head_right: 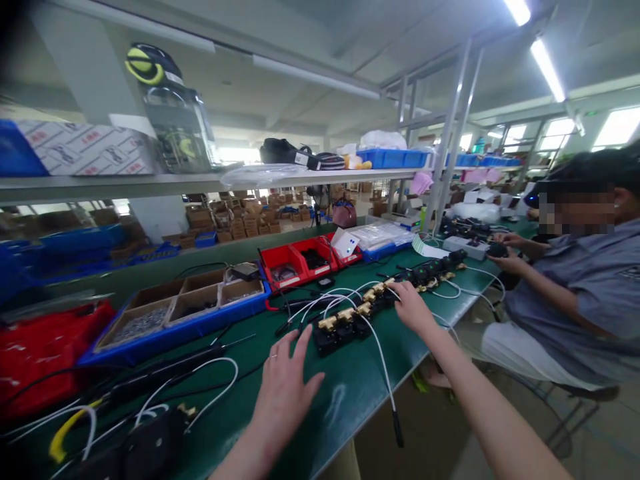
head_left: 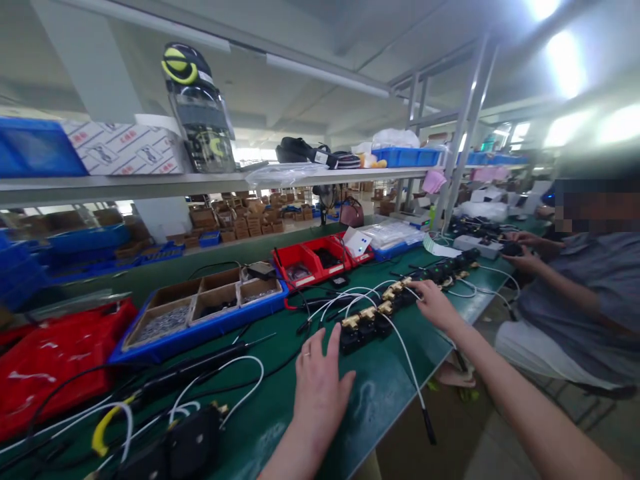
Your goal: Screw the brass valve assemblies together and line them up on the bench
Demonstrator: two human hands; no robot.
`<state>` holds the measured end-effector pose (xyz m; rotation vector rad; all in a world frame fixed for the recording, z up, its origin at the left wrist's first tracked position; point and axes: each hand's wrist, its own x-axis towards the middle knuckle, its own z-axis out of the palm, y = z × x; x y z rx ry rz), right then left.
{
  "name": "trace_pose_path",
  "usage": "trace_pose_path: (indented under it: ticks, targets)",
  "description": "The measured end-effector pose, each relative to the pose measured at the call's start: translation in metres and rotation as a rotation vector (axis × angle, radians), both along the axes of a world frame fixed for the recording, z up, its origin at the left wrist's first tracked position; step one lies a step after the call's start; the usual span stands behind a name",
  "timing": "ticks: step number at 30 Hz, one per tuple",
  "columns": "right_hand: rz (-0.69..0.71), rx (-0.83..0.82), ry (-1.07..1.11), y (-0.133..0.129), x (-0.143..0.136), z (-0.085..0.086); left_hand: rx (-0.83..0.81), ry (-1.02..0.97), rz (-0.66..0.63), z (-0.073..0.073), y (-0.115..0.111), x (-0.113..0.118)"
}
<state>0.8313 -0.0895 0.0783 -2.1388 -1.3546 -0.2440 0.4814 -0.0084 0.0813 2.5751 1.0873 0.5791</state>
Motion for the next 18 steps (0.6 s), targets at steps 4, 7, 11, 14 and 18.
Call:
trace_pose_path:
  ticks: [4, 7, 11, 14, 18]
  targets:
    - [0.077, -0.275, -0.100, 0.032, 0.046, 0.018, 0.117, 0.058, 0.019, 0.007, -0.008, 0.066]
    - [0.133, -0.437, -0.149, 0.053, 0.060, 0.020, 0.086, 0.111, 0.032, 0.005, -0.005, 0.108]
    - [0.241, -0.533, -0.222, 0.066, 0.065, 0.014, -0.010, 0.169, 0.054, -0.001, 0.009, 0.140]
    - [0.312, -0.541, -0.265, 0.069, 0.065, 0.010, -0.034, 0.166, 0.103, -0.004, 0.017, 0.147]
    - [0.347, -0.524, -0.285, 0.070, 0.060, 0.006, -0.034, 0.150, 0.155, -0.005, 0.022, 0.141]
